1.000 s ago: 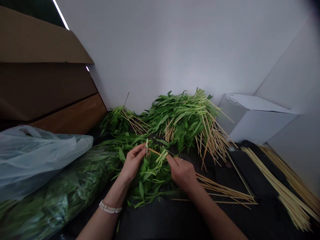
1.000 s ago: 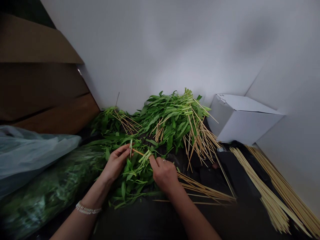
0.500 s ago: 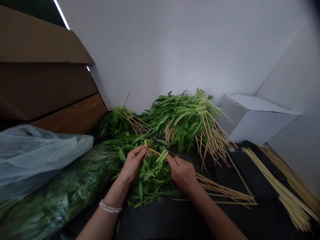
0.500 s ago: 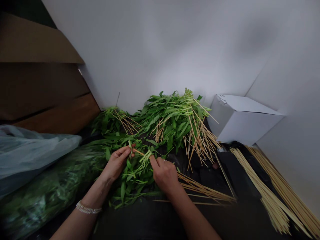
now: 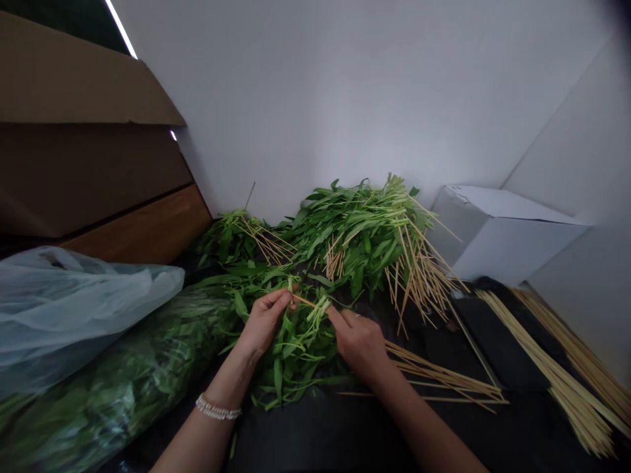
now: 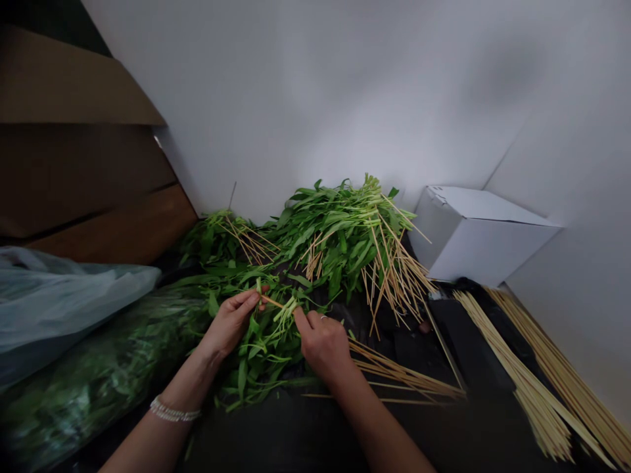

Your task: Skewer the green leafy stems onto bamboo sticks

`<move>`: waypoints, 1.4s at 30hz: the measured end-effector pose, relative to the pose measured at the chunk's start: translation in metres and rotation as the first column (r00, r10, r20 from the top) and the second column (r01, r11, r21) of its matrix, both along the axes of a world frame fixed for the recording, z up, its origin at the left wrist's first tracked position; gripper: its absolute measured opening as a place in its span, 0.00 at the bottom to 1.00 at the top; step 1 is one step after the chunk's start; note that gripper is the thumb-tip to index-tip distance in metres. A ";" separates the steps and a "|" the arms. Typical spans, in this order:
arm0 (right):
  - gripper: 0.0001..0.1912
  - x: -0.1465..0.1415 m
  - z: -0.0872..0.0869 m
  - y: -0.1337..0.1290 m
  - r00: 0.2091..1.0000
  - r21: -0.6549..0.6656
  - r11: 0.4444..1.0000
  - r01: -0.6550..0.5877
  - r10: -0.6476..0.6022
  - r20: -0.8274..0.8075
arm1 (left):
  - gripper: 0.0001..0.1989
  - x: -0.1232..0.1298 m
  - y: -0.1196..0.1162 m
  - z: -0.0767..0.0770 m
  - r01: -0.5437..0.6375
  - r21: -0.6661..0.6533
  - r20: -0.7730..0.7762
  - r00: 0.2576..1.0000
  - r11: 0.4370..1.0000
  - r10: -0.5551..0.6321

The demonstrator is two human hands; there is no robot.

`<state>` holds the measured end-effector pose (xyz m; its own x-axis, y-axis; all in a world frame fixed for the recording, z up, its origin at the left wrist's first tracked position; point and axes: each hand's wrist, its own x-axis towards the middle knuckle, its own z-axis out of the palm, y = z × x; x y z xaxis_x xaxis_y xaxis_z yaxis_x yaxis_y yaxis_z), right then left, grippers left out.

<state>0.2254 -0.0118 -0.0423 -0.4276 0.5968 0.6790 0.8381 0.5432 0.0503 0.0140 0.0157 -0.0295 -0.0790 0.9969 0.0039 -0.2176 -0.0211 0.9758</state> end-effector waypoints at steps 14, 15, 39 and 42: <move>0.18 0.001 0.000 0.000 1.000 0.003 1.000 -0.007 0.008 -0.007 | 0.13 -0.001 0.000 0.000 -0.011 0.039 -0.111 0.994 0.999 0.016; 0.18 0.001 0.000 0.000 1.000 0.001 1.000 -0.004 0.004 -0.007 | 0.12 -0.002 0.000 0.000 -0.014 0.043 -0.121 0.992 0.999 0.019; 0.16 -0.003 -0.005 -0.002 1.000 -0.013 1.000 0.006 -0.006 -0.021 | 0.13 -0.002 0.002 -0.001 -0.051 -0.042 0.063 0.997 0.998 0.053; 0.17 -0.004 -0.004 -0.003 0.999 0.001 1.000 -0.017 0.017 -0.036 | 0.13 0.001 0.000 0.004 -0.028 -0.056 0.094 0.995 0.998 0.033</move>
<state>0.2217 -0.0145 -0.0467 -0.4126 0.5890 0.6948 0.8300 0.5573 0.0204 0.0154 0.0156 -0.0253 -0.1065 0.9925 -0.0597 -0.3096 0.0240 0.9506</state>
